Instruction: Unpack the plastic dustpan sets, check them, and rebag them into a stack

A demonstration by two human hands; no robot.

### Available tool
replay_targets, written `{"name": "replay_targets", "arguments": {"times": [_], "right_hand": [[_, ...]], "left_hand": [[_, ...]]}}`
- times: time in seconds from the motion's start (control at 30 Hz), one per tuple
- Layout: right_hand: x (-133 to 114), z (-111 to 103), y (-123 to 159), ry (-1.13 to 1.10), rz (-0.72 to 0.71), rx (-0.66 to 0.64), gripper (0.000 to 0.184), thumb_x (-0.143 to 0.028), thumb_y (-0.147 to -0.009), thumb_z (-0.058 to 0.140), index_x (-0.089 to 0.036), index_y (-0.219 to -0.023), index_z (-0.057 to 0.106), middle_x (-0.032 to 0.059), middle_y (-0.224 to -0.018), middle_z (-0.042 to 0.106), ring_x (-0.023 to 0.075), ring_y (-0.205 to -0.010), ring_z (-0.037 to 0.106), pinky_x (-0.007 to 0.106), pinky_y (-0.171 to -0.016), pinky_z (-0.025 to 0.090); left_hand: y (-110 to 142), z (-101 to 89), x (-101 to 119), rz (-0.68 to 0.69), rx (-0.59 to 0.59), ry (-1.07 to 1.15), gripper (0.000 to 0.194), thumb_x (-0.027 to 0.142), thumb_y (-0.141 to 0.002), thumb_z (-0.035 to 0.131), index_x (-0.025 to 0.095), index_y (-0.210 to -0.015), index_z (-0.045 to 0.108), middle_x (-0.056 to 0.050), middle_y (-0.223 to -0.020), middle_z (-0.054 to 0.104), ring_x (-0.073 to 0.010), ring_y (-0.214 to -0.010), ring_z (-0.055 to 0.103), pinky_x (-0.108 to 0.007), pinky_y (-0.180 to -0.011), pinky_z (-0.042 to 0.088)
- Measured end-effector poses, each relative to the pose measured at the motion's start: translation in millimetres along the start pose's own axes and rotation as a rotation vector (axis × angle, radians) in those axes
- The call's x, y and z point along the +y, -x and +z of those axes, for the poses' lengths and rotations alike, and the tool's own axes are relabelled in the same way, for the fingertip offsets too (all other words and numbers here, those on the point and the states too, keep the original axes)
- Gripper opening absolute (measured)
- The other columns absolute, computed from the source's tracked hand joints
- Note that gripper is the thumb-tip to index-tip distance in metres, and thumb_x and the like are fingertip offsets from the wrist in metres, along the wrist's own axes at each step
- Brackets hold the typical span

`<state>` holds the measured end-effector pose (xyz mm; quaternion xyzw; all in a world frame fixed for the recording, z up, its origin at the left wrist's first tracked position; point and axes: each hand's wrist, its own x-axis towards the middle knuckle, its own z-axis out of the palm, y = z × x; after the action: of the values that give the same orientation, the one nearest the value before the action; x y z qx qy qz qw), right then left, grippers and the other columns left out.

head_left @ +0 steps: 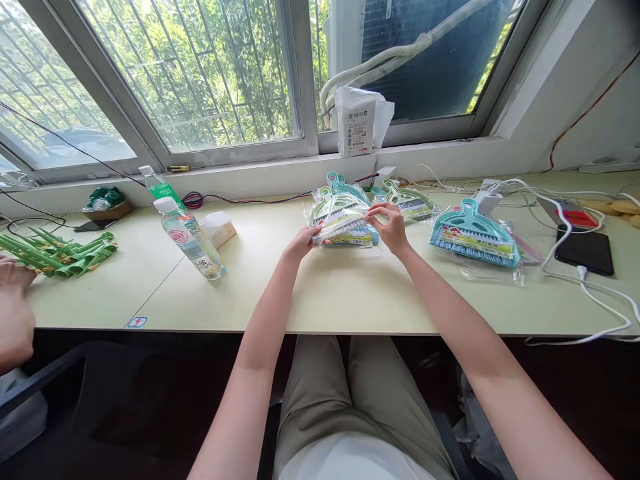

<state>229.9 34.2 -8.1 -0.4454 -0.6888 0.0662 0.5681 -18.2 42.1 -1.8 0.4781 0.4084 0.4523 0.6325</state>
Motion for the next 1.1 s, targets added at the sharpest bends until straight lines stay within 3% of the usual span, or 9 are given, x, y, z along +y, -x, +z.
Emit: {"name": "replay_targets", "arguments": {"times": [0.17,0.37,0.5,0.7,0.83,0.97,1.03,1.1], "right_hand": [[3.0,2.5,2.8,0.001,0.115,0.194,0.013,-0.036,-0.083,0.066,-0.024,-0.078,0.068,0.0077,-0.111,0.058,0.0265,-0.116,0.05,0.051,-0.11,0.034],[-5.5,0.2,7.2,0.045,-0.001,0.215,0.017,-0.038,-0.091,0.056,-0.025,-0.081,0.062,0.0064,-0.125,0.061,0.0271,-0.127,0.051,0.05,-0.11,0.035],[-5.9,0.4,8.4,0.07,0.0,0.195,0.019,-0.036,-0.096,0.047,-0.027,-0.086,0.06,0.0054,-0.102,0.072,0.0275,-0.121,0.058,0.053,-0.111,0.031],[3.3,-0.6,6.0,0.184,0.061,0.218,0.017,-0.035,-0.09,0.057,-0.025,-0.078,0.064,0.004,-0.082,0.07,0.0283,-0.104,0.062,0.054,-0.107,0.031],[1.5,0.3,6.8,0.158,0.087,0.255,0.017,-0.037,-0.088,0.06,-0.025,-0.079,0.067,0.0057,-0.087,0.067,0.0269,-0.101,0.058,0.051,-0.101,0.039],[1.3,3.0,5.5,-0.02,0.138,0.266,0.014,-0.037,-0.081,0.069,-0.024,-0.084,0.067,0.0099,-0.127,0.056,0.0265,-0.121,0.052,0.045,-0.101,0.044],[5.1,4.4,3.9,-0.241,0.246,0.192,0.028,-0.033,-0.075,0.075,-0.025,-0.1,0.066,0.0083,-0.127,0.057,0.0239,-0.12,0.054,0.041,-0.097,0.049],[10.7,5.6,2.0,-0.483,0.4,0.087,0.044,-0.03,-0.068,0.079,-0.026,-0.109,0.064,0.005,-0.112,0.065,0.0209,-0.108,0.061,0.038,-0.09,0.053]], "left_hand": [[10.1,16.5,5.5,0.063,-0.15,-0.132,0.022,0.026,-0.092,0.057,0.012,-0.109,0.054,-0.002,-0.07,0.067,-0.0102,-0.045,0.059,-0.02,-0.04,0.031],[15.1,25.7,9.4,0.137,-0.181,-0.226,0.039,0.039,-0.091,0.059,0.016,-0.12,0.049,-0.005,-0.078,0.072,-0.0085,-0.043,0.054,-0.021,-0.042,0.028],[15.6,26.2,8.0,0.108,-0.203,-0.201,0.04,0.044,-0.088,0.062,0.013,-0.113,0.056,-0.008,-0.079,0.072,-0.0082,-0.044,0.051,-0.023,-0.045,0.032],[17.2,23.4,7.1,0.085,-0.295,-0.25,0.037,0.038,-0.077,0.074,0.012,-0.1,0.061,-0.009,-0.087,0.072,-0.0057,-0.05,0.053,-0.021,-0.046,0.03],[18.3,20.8,8.0,0.123,-0.31,-0.303,0.037,0.037,-0.078,0.073,0.014,-0.101,0.055,-0.008,-0.087,0.072,-0.0063,-0.051,0.056,-0.021,-0.046,0.03],[18.5,19.8,9.0,0.16,-0.255,-0.359,0.049,0.035,-0.078,0.073,0.018,-0.116,0.048,-0.005,-0.088,0.07,-0.0082,-0.052,0.059,-0.021,-0.046,0.034],[19.1,20.6,9.9,0.162,-0.214,-0.368,0.058,0.035,-0.077,0.075,0.017,-0.124,0.045,-0.005,-0.089,0.07,-0.0089,-0.052,0.06,-0.022,-0.047,0.037],[20.7,21.9,11.0,0.165,-0.188,-0.348,0.067,0.037,-0.077,0.075,0.017,-0.133,0.043,-0.008,-0.096,0.07,-0.0108,-0.055,0.062,-0.023,-0.051,0.042]]}}
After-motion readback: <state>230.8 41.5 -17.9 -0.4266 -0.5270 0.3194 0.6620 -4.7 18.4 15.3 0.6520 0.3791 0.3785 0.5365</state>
